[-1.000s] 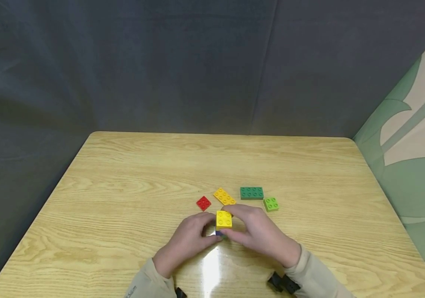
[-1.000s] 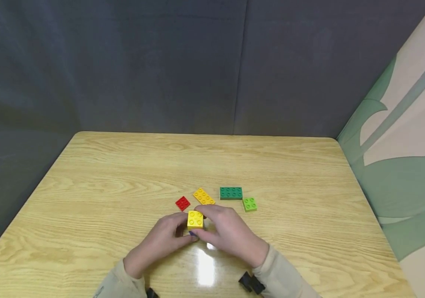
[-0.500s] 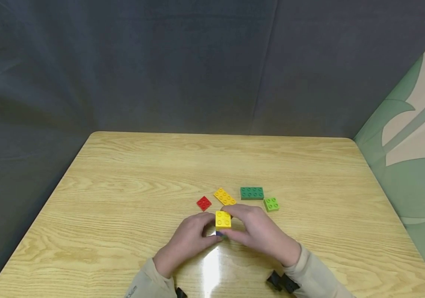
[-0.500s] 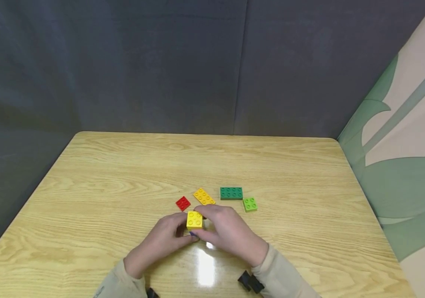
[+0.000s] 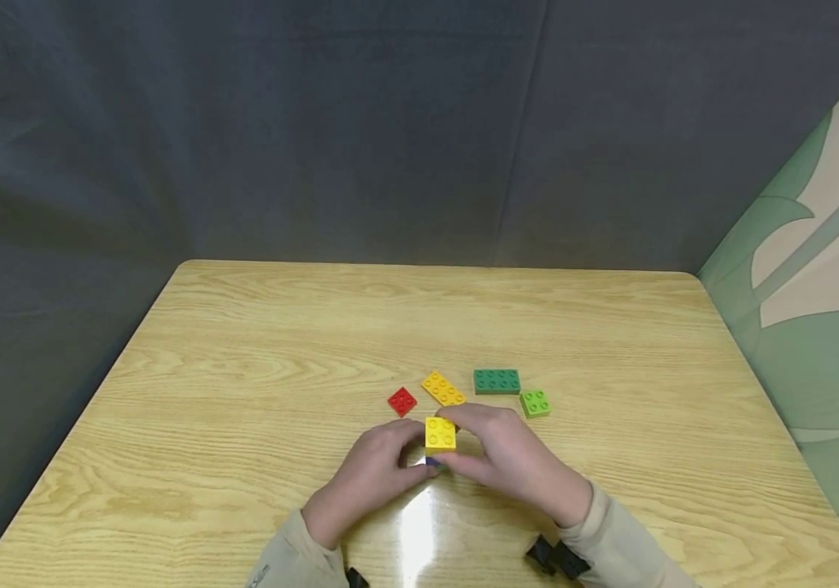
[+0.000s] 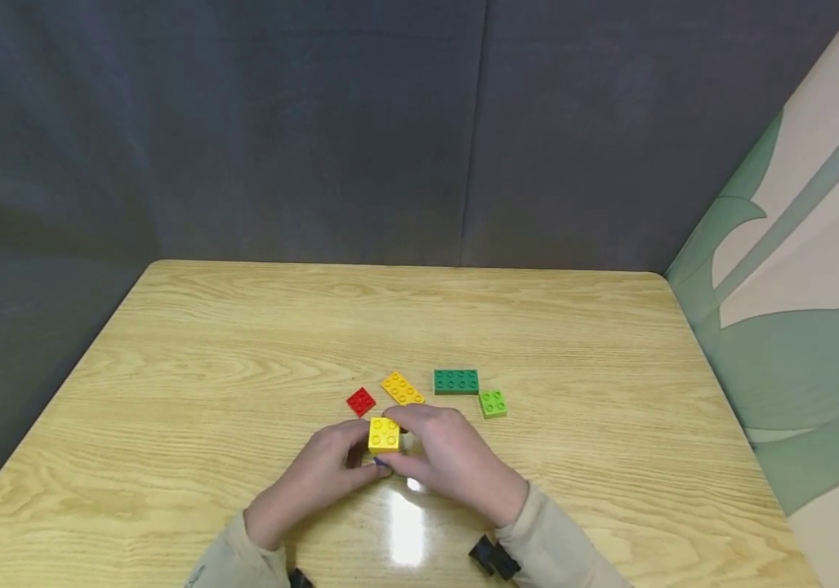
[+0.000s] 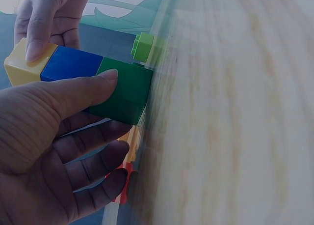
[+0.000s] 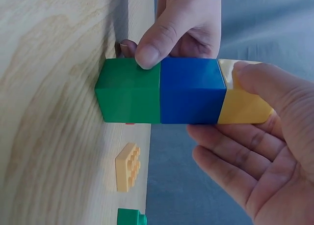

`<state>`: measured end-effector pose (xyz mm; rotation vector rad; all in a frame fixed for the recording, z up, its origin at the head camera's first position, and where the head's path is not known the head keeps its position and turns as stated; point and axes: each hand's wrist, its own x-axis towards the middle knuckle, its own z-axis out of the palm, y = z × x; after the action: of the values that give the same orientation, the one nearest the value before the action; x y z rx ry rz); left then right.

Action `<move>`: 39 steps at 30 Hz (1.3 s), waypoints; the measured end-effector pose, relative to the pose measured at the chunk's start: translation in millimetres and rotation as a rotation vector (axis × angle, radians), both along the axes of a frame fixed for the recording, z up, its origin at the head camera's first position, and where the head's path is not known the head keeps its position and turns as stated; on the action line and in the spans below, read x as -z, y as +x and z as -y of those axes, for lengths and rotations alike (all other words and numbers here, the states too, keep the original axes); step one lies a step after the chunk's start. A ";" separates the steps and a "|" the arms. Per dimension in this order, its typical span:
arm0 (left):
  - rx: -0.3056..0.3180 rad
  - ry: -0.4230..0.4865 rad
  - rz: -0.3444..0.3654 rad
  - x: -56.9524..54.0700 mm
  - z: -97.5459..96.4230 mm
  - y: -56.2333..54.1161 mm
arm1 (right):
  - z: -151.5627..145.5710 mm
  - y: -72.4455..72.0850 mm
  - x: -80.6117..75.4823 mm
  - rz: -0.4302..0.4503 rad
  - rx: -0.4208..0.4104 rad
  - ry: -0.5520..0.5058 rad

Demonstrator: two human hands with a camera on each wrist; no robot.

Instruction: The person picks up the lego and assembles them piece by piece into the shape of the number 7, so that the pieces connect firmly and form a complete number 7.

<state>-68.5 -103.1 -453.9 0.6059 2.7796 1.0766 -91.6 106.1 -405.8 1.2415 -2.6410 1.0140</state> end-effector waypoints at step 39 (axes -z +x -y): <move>0.016 0.076 0.026 -10.9 5.1 1.3 | 0.0 0.8 0.8 0.010 0.015 0.007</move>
<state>-67.2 -108.1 -443.0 0.6175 2.7179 1.1827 -90.8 106.1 -406.7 1.2187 -2.6595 1.0115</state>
